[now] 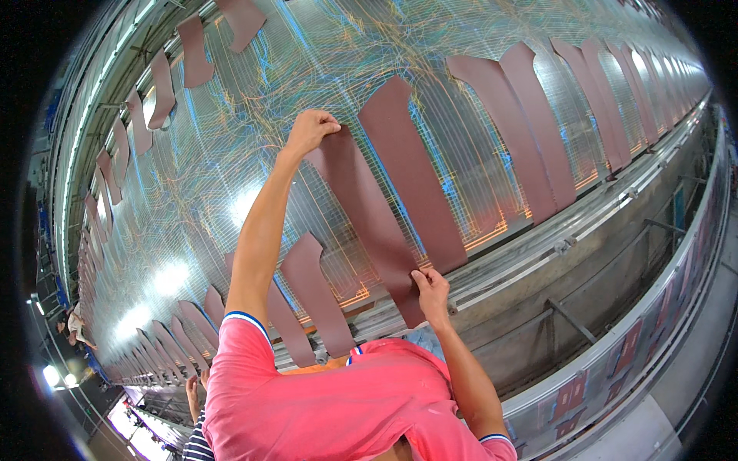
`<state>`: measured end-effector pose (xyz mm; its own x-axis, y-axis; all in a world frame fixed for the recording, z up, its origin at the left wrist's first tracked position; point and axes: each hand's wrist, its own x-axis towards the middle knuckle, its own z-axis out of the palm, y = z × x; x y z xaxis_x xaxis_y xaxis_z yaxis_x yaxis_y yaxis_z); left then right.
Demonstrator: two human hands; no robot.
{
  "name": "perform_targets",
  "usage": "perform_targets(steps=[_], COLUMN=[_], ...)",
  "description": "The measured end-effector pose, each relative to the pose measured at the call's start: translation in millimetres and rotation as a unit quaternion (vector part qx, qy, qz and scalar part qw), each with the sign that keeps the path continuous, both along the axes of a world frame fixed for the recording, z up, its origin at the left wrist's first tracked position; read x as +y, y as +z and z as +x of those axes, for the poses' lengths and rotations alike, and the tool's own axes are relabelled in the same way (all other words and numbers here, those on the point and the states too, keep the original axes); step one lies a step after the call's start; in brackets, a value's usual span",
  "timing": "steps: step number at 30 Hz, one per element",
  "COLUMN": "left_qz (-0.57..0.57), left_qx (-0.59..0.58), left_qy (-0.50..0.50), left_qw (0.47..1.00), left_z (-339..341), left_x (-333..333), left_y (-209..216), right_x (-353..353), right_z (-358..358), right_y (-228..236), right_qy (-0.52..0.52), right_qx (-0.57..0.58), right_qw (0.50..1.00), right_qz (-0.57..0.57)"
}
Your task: The person repeatedly picks up maroon fabric panels and hangs them on a curved metal grid wall. They align each panel with a blue guide line, smooth it into place, and then move to the next panel. The process is repeated continuously across the visible section of the wall.
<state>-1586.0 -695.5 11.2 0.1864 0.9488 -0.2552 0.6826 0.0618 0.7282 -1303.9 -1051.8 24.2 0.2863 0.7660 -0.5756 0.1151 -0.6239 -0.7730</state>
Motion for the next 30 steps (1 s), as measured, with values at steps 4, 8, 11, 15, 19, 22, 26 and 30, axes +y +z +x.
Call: perform_targets(steps=[4, 8, 11, 15, 19, 22, 26, 30], left_qz=[-0.053, -0.08, -0.077, -0.086, -0.094, -0.092, -0.082, -0.084], left_qx=[0.025, 0.052, 0.075, 0.082, 0.097, 0.109, 0.146, 0.15], left_qy=[0.016, 0.009, 0.003, 0.0, 0.007, 0.01, 0.0, 0.005], left_qw=[0.998, 0.995, 0.994, 0.993, 0.991, 0.99, 0.986, 0.985], left_z=[11, 15, 20, 23, 25, 23, 27, 27], left_x=[16, 32, 37, 42, 44, 45, 47, 48], left_y=[7, 4, 0, -5, -6, -8, -6, -6], right_x=[7, 21, 30, 31, 33, 39, 41, 39], right_z=[1, 2, 0, 2, 7, 9, 13, 18], right_y=[-3, 5, 10, 1, -5, -2, -3, -13], right_qy=[-0.024, 0.013, 0.027, 0.028, 0.02, 0.022, 0.009, -0.001], right_qx=[-0.012, -0.063, -0.107, -0.111, -0.091, -0.084, -0.056, -0.03], right_qw=[0.999, 0.998, 0.994, 0.993, 0.995, 0.995, 0.996, 0.997], right_qz=[0.019, -0.006, 0.006, -0.019, -0.034, -0.044, -0.075, -0.076])
